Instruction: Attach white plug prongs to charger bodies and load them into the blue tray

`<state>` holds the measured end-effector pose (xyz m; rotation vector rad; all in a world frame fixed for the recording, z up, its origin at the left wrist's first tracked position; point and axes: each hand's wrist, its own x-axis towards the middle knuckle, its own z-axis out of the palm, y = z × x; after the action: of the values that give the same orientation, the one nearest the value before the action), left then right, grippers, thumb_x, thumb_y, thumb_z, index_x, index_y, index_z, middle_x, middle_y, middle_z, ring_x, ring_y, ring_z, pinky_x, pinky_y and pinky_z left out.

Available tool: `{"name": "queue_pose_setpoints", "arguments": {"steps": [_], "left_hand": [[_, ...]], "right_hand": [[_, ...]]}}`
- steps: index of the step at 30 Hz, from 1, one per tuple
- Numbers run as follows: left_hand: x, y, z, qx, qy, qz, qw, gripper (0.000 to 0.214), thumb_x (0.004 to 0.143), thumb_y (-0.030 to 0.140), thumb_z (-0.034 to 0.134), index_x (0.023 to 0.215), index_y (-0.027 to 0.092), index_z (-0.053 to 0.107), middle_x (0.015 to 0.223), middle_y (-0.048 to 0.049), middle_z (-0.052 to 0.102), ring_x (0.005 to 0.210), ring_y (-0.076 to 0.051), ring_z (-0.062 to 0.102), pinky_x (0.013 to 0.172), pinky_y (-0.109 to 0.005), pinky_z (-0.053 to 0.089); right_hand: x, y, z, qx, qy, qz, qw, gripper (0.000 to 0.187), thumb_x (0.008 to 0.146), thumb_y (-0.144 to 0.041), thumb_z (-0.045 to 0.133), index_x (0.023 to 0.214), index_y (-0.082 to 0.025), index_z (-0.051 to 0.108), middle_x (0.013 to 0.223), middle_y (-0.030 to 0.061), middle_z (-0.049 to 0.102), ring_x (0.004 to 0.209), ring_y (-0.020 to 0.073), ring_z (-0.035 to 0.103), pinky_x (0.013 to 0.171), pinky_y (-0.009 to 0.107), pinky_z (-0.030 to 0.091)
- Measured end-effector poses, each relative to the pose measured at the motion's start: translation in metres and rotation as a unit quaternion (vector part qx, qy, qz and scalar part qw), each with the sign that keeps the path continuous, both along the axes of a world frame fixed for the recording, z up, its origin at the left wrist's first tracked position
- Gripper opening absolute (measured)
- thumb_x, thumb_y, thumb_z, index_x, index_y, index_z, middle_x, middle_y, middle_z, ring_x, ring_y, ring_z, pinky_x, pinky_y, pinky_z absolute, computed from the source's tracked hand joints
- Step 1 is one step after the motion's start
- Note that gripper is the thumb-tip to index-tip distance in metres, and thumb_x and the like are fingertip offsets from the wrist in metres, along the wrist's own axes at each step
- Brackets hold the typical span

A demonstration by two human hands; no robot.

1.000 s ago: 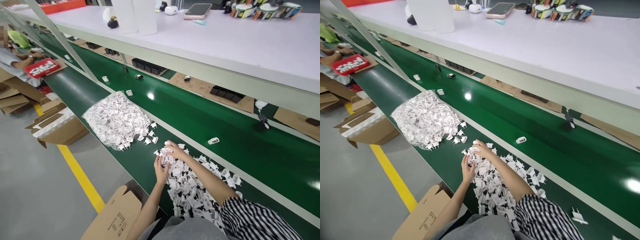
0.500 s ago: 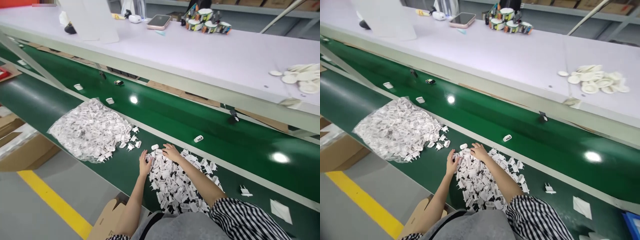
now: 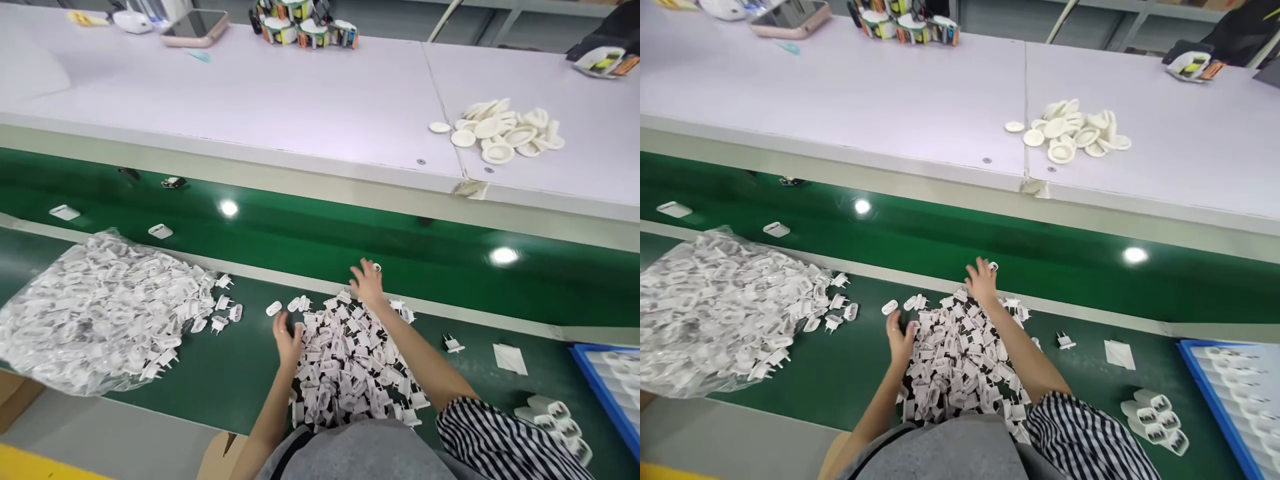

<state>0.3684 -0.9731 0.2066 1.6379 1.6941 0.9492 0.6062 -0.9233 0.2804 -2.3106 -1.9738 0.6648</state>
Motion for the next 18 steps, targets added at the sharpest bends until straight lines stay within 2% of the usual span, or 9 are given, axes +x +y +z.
{"name": "queue_pose_setpoints", "arguments": {"steps": [1, 3, 5, 8, 11, 13, 16, 18], "left_hand": [[-0.006, 0.011, 0.0, 0.009, 0.009, 0.035, 0.999, 0.043, 0.072, 0.033, 0.039, 0.109, 0.012, 0.035, 0.116, -0.0152, 0.031, 0.112, -0.023, 0.026, 0.092, -0.039, 0.023], [-0.016, 0.037, 0.0, 0.015, 0.025, 0.076, 0.997, 0.042, 0.071, 0.033, 0.041, 0.107, 0.012, 0.037, 0.116, -0.0148, 0.03, 0.112, -0.023, 0.027, 0.092, -0.038, 0.023], [-0.022, 0.062, 0.001, 0.013, 0.041, 0.081, 0.996, 0.036, 0.07, 0.034, 0.042, 0.098, 0.013, 0.044, 0.11, -0.0136, 0.036, 0.105, -0.022, 0.035, 0.089, -0.036, 0.028], [-0.017, 0.087, 0.004, 0.02, 0.071, 0.058, 0.996, 0.021, 0.069, 0.033, 0.041, 0.07, 0.015, 0.051, 0.087, -0.0093, 0.05, 0.088, -0.02, 0.046, 0.081, -0.035, 0.034], [-0.01, 0.096, 0.008, 0.011, 0.086, 0.018, 0.996, 0.026, 0.067, 0.033, 0.042, 0.047, 0.017, 0.043, 0.059, -0.0036, 0.05, 0.072, -0.018, 0.049, 0.08, -0.036, 0.033], [-0.008, 0.101, 0.01, -0.003, 0.091, 0.036, 0.995, 0.03, 0.066, 0.035, 0.044, 0.042, 0.017, 0.039, 0.05, -0.0014, 0.044, 0.065, -0.017, 0.048, 0.077, -0.036, 0.034], [-0.009, 0.116, 0.011, 0.003, 0.078, 0.105, 0.991, 0.028, 0.07, 0.036, 0.038, 0.054, 0.015, 0.047, 0.061, -0.0049, 0.049, 0.073, -0.018, 0.048, 0.075, -0.036, 0.036], [-0.007, 0.129, 0.011, -0.013, 0.07, 0.061, 0.996, 0.027, 0.072, 0.035, 0.036, 0.069, 0.014, 0.053, 0.08, -0.0086, 0.054, 0.084, -0.02, 0.047, 0.079, -0.037, 0.034]], "right_hand": [[0.017, 0.005, 0.001, -0.02, -0.029, -0.069, 0.997, 0.04, 0.076, -0.024, 0.038, 0.115, -0.015, 0.037, 0.127, 0.0148, 0.025, 0.115, 0.034, 0.016, 0.084, 0.056, 0.019], [0.047, 0.011, 0.0, -0.07, -0.041, -0.134, 0.988, 0.042, 0.072, -0.022, 0.045, 0.113, -0.017, 0.039, 0.118, 0.0154, 0.038, 0.106, 0.0333, 0.034, 0.077, 0.048, 0.033], [0.068, 0.009, -0.001, -0.096, -0.028, -0.145, 0.984, 0.038, 0.071, -0.019, 0.047, 0.108, -0.019, 0.043, 0.102, 0.0122, 0.051, 0.089, 0.0267, 0.05, 0.067, 0.035, 0.04], [0.089, -0.012, 0.0, -0.087, -0.022, -0.165, 0.982, 0.031, 0.071, -0.022, 0.047, 0.102, -0.018, 0.046, 0.1, 0.0099, 0.053, 0.078, 0.0205, 0.054, 0.06, 0.026, 0.04], [0.113, -0.054, 0.01, -0.07, -0.034, -0.223, 0.972, 0.031, 0.073, -0.027, 0.043, 0.102, -0.017, 0.045, 0.102, 0.0095, 0.052, 0.082, 0.0188, 0.053, 0.061, 0.022, 0.039], [0.134, -0.093, 0.021, -0.068, -0.051, -0.277, 0.957, 0.033, 0.074, -0.027, 0.041, 0.104, -0.016, 0.043, 0.096, 0.0089, 0.056, 0.081, 0.0185, 0.053, 0.061, 0.022, 0.039], [0.163, -0.159, 0.037, -0.077, -0.087, -0.359, 0.926, 0.034, 0.072, -0.028, 0.042, 0.103, -0.015, 0.044, 0.088, 0.009, 0.059, 0.078, 0.0201, 0.054, 0.059, 0.024, 0.038], [0.177, -0.199, 0.043, -0.089, -0.11, -0.405, 0.903, 0.032, 0.07, -0.028, 0.044, 0.099, -0.014, 0.048, 0.082, 0.0093, 0.06, 0.075, 0.0214, 0.055, 0.057, 0.025, 0.038]]}}
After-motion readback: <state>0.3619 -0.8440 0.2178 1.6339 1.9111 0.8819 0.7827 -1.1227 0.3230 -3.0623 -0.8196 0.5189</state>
